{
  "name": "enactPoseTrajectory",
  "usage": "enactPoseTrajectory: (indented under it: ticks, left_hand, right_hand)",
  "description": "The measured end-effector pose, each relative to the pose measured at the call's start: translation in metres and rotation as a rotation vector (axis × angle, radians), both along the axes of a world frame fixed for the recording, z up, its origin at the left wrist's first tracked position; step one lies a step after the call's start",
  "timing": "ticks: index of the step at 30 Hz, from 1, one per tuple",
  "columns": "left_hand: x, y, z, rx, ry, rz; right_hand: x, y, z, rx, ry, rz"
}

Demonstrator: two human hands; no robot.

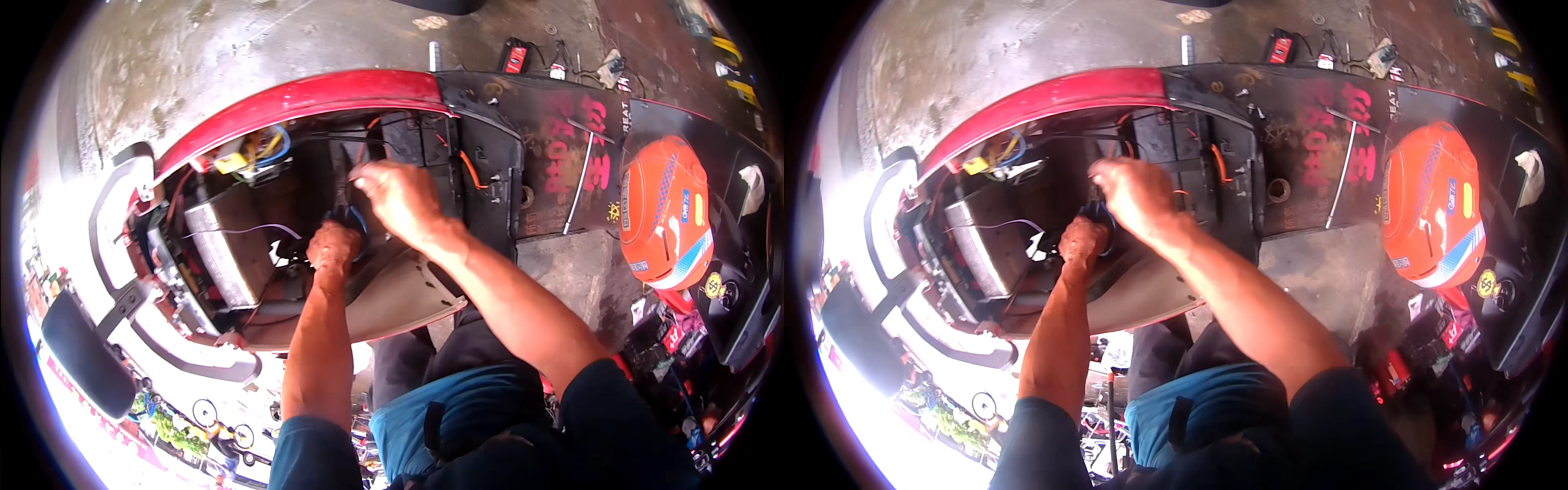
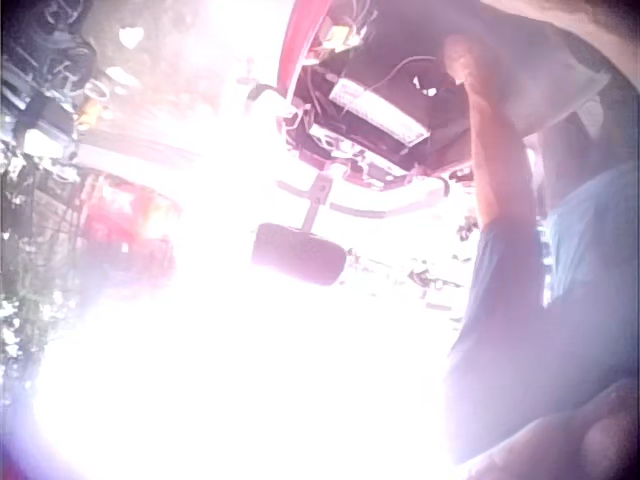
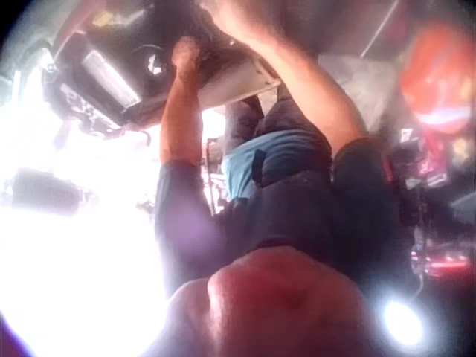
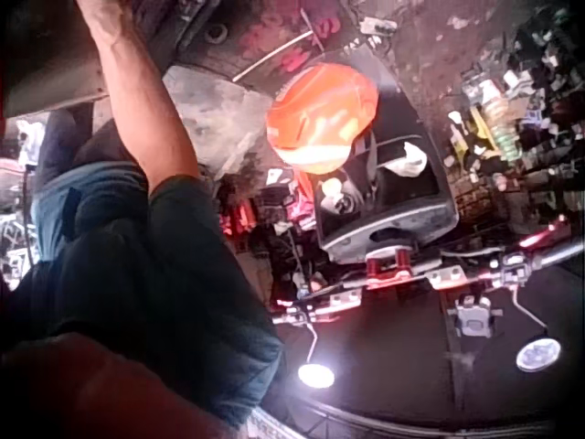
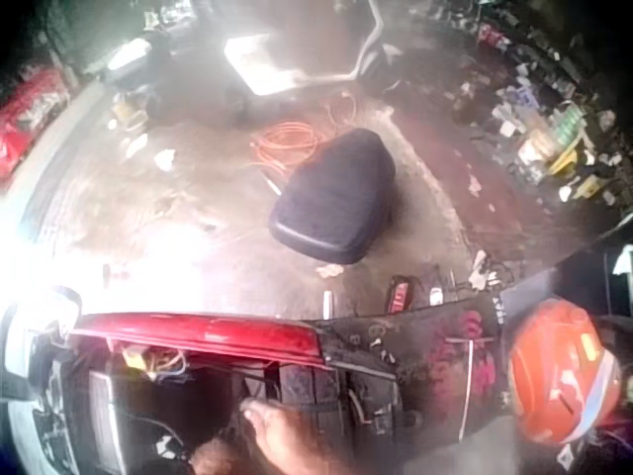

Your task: The person cuts and strips wires inside a scooter compartment using shears, then twists and connects the wire ends together by hand.

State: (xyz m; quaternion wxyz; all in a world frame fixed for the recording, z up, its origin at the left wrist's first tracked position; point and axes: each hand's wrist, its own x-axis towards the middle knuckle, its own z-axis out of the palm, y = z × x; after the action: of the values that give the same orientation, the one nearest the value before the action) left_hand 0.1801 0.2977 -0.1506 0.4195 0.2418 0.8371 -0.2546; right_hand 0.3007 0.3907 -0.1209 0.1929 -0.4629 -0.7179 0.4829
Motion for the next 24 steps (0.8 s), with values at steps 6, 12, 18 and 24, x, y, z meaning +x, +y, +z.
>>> enactPoseTrajectory:
  ticks: [6, 12, 18, 24]
  left_hand:
    - [-0.010, -0.018, 0.068, 0.086, -0.180, 0.163]
    - [-0.009, -0.081, 0.149, 0.490, -0.409, 0.190]
    - [0.017, -0.074, 0.179, 0.485, -0.324, 0.268]
    - [0.012, -0.055, 0.177, 0.570, -0.317, 0.187]
  right_hand:
    - [0.018, 0.035, -0.017, -0.674, 0.221, -0.057]
    - [0.020, 0.062, 0.027, -0.788, 0.105, -0.002]
    - [0.010, 0.042, 0.029, -0.611, 0.146, 0.022]
    - [-0.005, 0.033, 0.051, -0.489, 0.090, 0.013]
